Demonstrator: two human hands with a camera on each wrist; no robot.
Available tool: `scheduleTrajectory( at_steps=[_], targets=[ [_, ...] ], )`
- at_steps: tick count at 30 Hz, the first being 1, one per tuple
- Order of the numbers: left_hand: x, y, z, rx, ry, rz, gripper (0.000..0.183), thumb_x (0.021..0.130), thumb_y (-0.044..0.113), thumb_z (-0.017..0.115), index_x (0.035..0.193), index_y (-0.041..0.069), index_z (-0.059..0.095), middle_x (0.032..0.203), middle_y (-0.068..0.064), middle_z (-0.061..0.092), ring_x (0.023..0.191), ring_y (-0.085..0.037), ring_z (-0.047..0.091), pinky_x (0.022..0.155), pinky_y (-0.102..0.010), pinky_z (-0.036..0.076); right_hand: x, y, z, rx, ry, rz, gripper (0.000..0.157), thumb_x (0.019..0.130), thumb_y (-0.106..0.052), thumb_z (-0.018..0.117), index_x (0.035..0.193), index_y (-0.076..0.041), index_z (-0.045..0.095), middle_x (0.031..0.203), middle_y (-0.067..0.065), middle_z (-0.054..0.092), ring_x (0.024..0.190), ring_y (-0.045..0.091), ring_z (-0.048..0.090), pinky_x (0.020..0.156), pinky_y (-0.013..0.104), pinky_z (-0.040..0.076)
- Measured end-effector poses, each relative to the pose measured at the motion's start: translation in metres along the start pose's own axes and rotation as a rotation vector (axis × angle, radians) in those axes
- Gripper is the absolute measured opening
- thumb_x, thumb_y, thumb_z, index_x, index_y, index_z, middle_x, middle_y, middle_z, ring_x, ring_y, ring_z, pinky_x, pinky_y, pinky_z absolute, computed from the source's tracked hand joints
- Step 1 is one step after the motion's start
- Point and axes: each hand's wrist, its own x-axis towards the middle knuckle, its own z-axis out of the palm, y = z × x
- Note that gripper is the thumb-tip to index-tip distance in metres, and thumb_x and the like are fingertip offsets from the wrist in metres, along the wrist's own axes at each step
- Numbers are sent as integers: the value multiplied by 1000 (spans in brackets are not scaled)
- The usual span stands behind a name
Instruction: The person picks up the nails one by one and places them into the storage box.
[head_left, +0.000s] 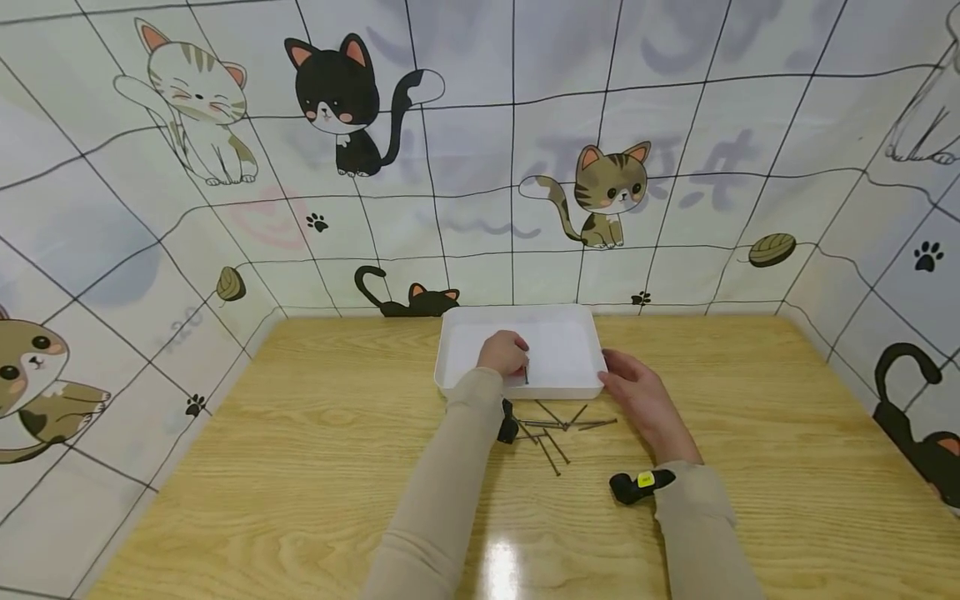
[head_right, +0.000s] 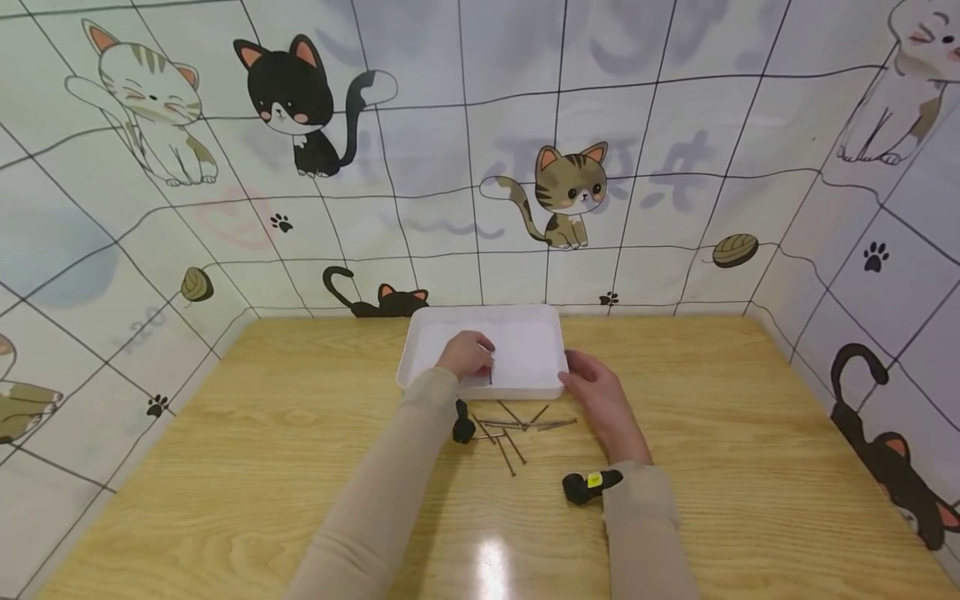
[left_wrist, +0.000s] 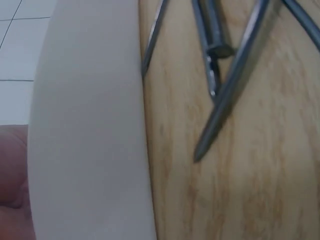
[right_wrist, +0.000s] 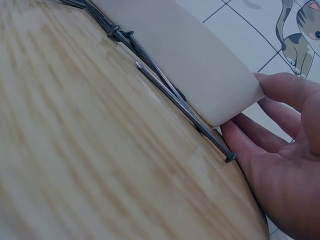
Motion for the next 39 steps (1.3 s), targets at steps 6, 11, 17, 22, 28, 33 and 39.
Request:
scheduleTrajectory(
  at_steps=[6,11,17,22,28,33,39],
  targets=[
    [-4,-2,-3,92,20,21,17,80,3,62,96,8,66,74,-2,63,56,-12,55,53,-21,44,3,3,5,17,-6,-5,60,92,-21,57,144,-9,29,148,10,30,134,23,31,104,31,33],
    [-9,-6,-9,112,25,36,21,80,3,61,100,8,66,69,-2,63,54,-12,55,54,-21,42,3,5,6,14,-13,-10,60,92,-21,57,144,-9,30,148,11,30,134,23,32,99,22,38],
    [-15,-5,-15,30,46,54,23,85,10,59,108,8,63,77,-5,66,53,-11,57,54,-22,41,2,5,3,1,-4,-8,62,92,-23,57,144,-8,28,148,12,29,134,24,31,100,23,36],
    [-28,0,-22,-44,30,96,24,90,20,58,111,10,60,91,-10,67,60,-13,61,59,-25,50,2,5,0,-23,-4,-4,63,92,-25,57,145,-9,27,149,11,29,135,23,30,103,27,34],
    [-45,2,-24,-263,-42,139,28,93,22,54,117,7,58,104,-17,64,83,-30,64,73,-38,54,-1,1,-4,-74,3,-10,63,92,-28,57,144,-8,28,148,11,29,135,25,29,107,38,29],
    [-61,2,-22,-390,-82,193,33,94,27,53,122,9,56,106,-16,63,91,-33,63,74,-37,53,0,0,-5,-84,12,5,65,91,-32,58,145,-10,28,149,11,29,135,25,29,108,43,26],
    [-76,-6,-26,-444,-51,242,33,94,28,53,121,10,57,101,-9,64,85,-25,64,72,-32,52,2,2,-2,-76,15,16,67,89,-35,59,144,-12,29,149,10,29,135,25,29,109,44,25]
  ],
)
